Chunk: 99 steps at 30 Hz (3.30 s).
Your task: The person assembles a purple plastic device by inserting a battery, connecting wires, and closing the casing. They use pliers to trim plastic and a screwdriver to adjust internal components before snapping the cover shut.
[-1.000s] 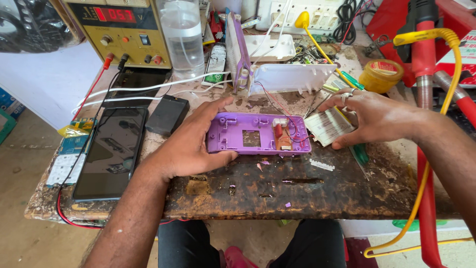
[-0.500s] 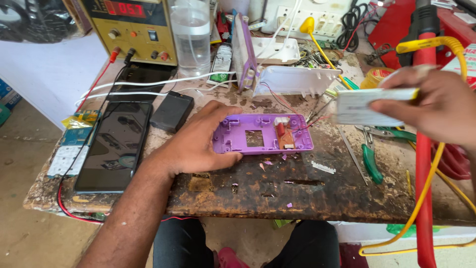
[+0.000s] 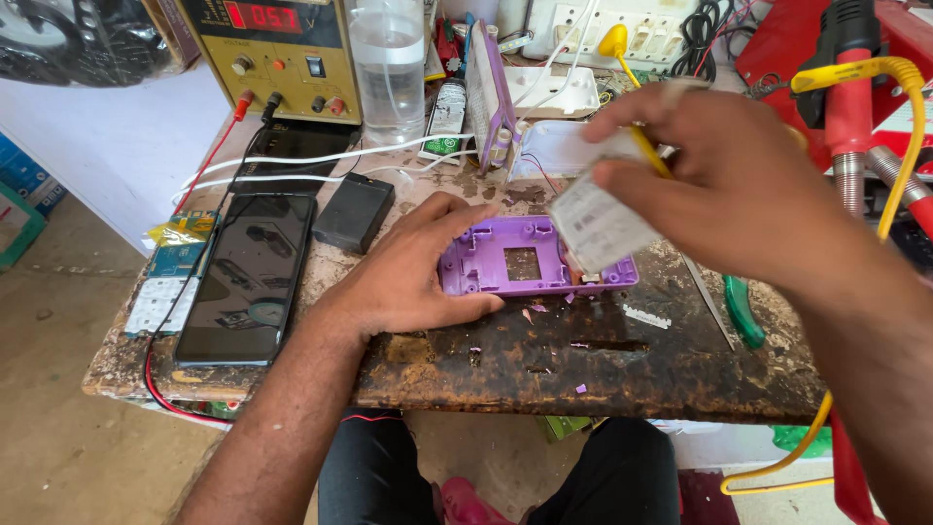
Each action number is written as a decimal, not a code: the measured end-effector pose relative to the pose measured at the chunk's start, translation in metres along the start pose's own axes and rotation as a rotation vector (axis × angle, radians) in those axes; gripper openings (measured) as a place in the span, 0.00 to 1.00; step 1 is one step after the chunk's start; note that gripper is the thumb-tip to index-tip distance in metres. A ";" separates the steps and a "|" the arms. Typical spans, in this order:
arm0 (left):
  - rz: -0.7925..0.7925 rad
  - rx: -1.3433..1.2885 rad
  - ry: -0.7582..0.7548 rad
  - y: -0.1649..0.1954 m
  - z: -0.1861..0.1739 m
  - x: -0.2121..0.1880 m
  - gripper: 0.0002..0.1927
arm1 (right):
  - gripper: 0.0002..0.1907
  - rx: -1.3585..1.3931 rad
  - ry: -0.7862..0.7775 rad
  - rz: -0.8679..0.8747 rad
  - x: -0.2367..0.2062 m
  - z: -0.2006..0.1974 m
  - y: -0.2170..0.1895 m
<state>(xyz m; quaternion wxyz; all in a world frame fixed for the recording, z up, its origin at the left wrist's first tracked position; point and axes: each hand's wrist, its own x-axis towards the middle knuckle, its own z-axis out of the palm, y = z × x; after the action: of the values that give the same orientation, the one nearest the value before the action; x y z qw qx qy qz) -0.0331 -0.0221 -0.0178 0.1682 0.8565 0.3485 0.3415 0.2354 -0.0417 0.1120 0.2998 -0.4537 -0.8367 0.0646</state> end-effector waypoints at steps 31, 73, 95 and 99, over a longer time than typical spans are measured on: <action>-0.414 -1.163 0.354 0.023 0.030 0.025 0.13 | 0.39 0.037 -0.279 -0.456 0.021 0.043 0.039; -0.174 -0.092 0.074 0.033 -0.001 -0.033 0.37 | 0.32 -0.095 -0.309 -0.422 -0.009 0.045 0.068; -0.124 0.129 -0.026 0.037 0.002 -0.016 0.37 | 0.61 -0.137 -0.529 -0.087 -0.011 0.046 0.072; -0.078 0.084 0.115 0.039 0.002 -0.017 0.36 | 0.66 -0.263 -0.519 -0.001 -0.012 0.043 0.075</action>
<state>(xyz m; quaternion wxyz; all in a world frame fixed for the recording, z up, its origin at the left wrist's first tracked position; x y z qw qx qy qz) -0.0220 -0.0615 -0.0062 0.1247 0.8276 0.4048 0.3684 0.2701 -0.0004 0.0430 0.0143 -0.4564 -0.8870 0.0693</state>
